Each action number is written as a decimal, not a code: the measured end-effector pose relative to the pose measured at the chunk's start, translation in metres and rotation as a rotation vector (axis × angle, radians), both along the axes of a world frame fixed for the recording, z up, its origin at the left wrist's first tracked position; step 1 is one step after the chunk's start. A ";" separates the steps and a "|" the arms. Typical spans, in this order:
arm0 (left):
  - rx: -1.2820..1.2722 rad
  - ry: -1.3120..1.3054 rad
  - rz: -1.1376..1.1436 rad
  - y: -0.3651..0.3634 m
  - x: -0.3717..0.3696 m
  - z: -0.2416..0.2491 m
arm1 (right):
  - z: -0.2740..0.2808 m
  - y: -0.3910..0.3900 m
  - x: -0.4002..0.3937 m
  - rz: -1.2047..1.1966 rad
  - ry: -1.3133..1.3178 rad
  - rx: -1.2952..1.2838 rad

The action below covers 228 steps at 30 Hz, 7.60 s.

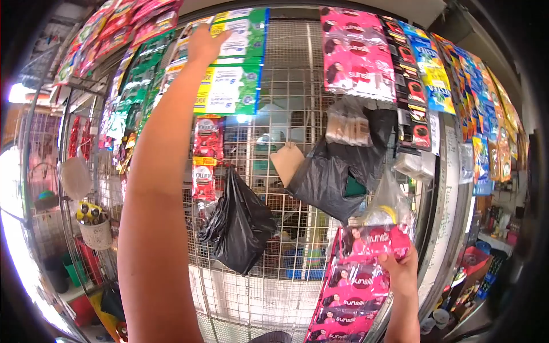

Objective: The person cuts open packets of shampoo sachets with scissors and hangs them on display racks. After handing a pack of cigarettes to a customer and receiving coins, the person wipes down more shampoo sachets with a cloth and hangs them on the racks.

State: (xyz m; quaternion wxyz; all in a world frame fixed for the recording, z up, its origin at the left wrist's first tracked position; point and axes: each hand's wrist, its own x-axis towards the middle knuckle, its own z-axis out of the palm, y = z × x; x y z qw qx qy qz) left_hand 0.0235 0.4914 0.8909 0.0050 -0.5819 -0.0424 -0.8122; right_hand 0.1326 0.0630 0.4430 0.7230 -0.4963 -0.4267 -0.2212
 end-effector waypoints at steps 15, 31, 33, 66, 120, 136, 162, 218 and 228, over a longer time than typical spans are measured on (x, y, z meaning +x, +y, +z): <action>0.110 0.703 -1.575 -0.180 0.015 -0.358 | 0.076 0.066 -0.022 0.083 -0.337 -0.044; 0.143 0.026 -1.341 -0.151 0.023 -0.250 | 0.107 0.086 -0.032 0.327 -0.469 -0.215; 0.170 -0.013 -1.103 -0.143 0.023 -0.243 | 0.105 0.091 -0.035 0.408 -0.464 -0.231; 1.025 -0.045 -0.801 -0.099 0.023 -0.222 | 0.455 0.100 -0.041 -0.658 -1.627 0.410; 0.456 -0.175 -1.368 -0.147 0.029 0.086 | 0.527 0.010 -0.014 -0.872 -1.123 -0.004; 0.511 -0.421 -1.321 -0.172 0.027 0.116 | 0.522 0.027 -0.005 -1.044 -1.209 0.228; 0.268 0.471 -0.945 -0.176 0.066 0.151 | 0.506 0.002 -0.010 -1.474 -0.755 -0.188; 0.202 -0.112 -0.268 -0.222 -0.004 -0.252 | -0.024 0.052 0.099 0.649 -0.348 -0.180; -0.616 0.005 -0.078 -0.130 0.007 -0.601 | -0.201 0.171 0.055 1.013 -0.319 -0.840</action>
